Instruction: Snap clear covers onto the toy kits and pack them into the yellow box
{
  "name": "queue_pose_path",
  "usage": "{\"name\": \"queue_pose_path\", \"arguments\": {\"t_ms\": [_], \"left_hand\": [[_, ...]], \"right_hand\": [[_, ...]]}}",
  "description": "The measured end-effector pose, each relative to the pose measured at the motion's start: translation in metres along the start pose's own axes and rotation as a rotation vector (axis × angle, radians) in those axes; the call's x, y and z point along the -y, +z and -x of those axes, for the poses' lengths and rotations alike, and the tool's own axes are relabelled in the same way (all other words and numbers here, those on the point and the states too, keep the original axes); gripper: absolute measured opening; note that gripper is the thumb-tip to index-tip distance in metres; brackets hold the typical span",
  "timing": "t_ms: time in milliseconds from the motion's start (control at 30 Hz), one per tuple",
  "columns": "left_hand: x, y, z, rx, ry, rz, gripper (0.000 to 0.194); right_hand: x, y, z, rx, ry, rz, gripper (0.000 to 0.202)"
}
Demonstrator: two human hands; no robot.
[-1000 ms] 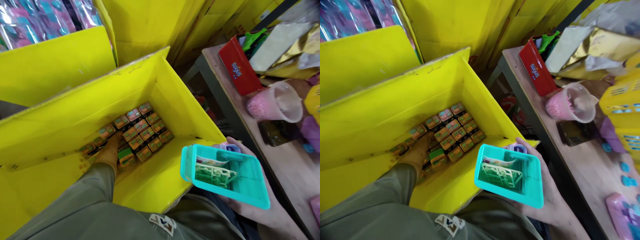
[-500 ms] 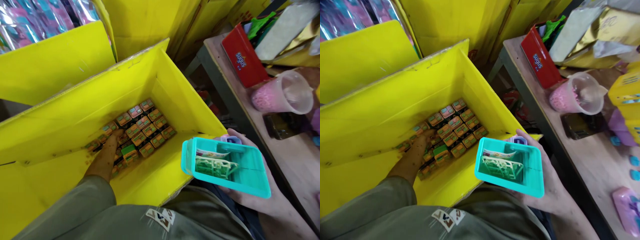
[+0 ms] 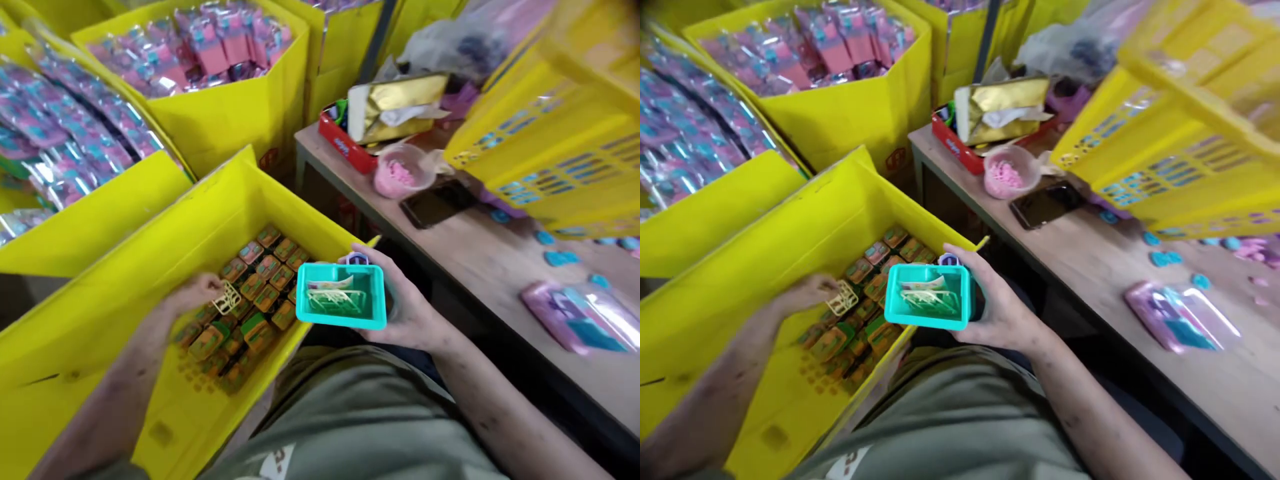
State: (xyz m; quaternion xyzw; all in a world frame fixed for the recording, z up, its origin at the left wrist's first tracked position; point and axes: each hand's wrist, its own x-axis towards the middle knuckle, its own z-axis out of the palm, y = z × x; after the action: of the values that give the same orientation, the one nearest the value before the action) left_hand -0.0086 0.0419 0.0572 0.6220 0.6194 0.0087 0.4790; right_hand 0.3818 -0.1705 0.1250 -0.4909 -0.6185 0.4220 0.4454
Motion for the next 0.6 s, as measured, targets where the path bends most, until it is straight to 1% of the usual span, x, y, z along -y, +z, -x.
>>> {"name": "queue_pose_path", "arguments": {"t_ms": [33,67,100,133,167,200,233,267,300,367,400,467,533,600], "left_hand": [[-0.025,-0.014,0.016,0.016,0.110,-0.011,0.043],[-0.052,-0.024,0.037,0.012,0.313,0.003,0.041],[-0.081,-0.028,0.060,-0.032,0.535,0.045,0.039],[-0.111,-0.026,0.085,-0.110,0.736,0.094,0.037],[-0.140,-0.018,0.109,-0.182,0.889,0.111,0.042],[-0.166,-0.003,0.132,-0.257,1.022,0.099,0.045],[-0.190,0.015,0.152,-0.265,1.142,0.064,0.040],[-0.209,0.035,0.167,-0.164,1.229,0.001,0.032],[-0.225,0.054,0.178,-0.036,1.302,-0.066,0.027],[-0.247,0.088,0.189,0.228,1.376,-0.205,0.023],[-0.256,0.100,0.190,0.308,1.392,-0.256,0.023],[-0.270,0.117,0.190,0.370,1.402,-0.311,0.020],[-0.282,0.129,0.191,0.380,1.397,-0.336,0.019],[-0.290,0.140,0.195,0.366,1.388,-0.382,0.028]], "right_hand": [[0.003,-0.003,0.008,-0.020,-0.020,-0.001,0.112],[0.007,-0.005,0.016,-0.041,-0.037,0.001,0.112],[0.010,-0.008,0.026,-0.058,-0.048,0.003,0.112],[0.014,-0.010,0.037,-0.073,-0.056,0.006,0.112],[0.018,-0.013,0.048,-0.089,-0.060,0.007,0.112],[0.021,-0.015,0.059,-0.106,-0.063,0.002,0.113],[0.024,-0.018,0.071,-0.130,-0.068,-0.010,0.113],[0.026,-0.020,0.083,-0.163,-0.078,-0.026,0.114],[0.029,-0.022,0.095,-0.205,-0.093,-0.035,0.114],[0.031,-0.027,0.117,-0.297,-0.125,-0.027,0.114],[0.032,-0.028,0.129,-0.341,-0.136,-0.016,0.114],[0.032,-0.031,0.149,-0.427,-0.137,-0.006,0.114],[0.031,-0.032,0.167,-0.502,-0.122,-0.024,0.116],[0.031,-0.033,0.181,-0.556,-0.118,-0.021,0.118]]}}
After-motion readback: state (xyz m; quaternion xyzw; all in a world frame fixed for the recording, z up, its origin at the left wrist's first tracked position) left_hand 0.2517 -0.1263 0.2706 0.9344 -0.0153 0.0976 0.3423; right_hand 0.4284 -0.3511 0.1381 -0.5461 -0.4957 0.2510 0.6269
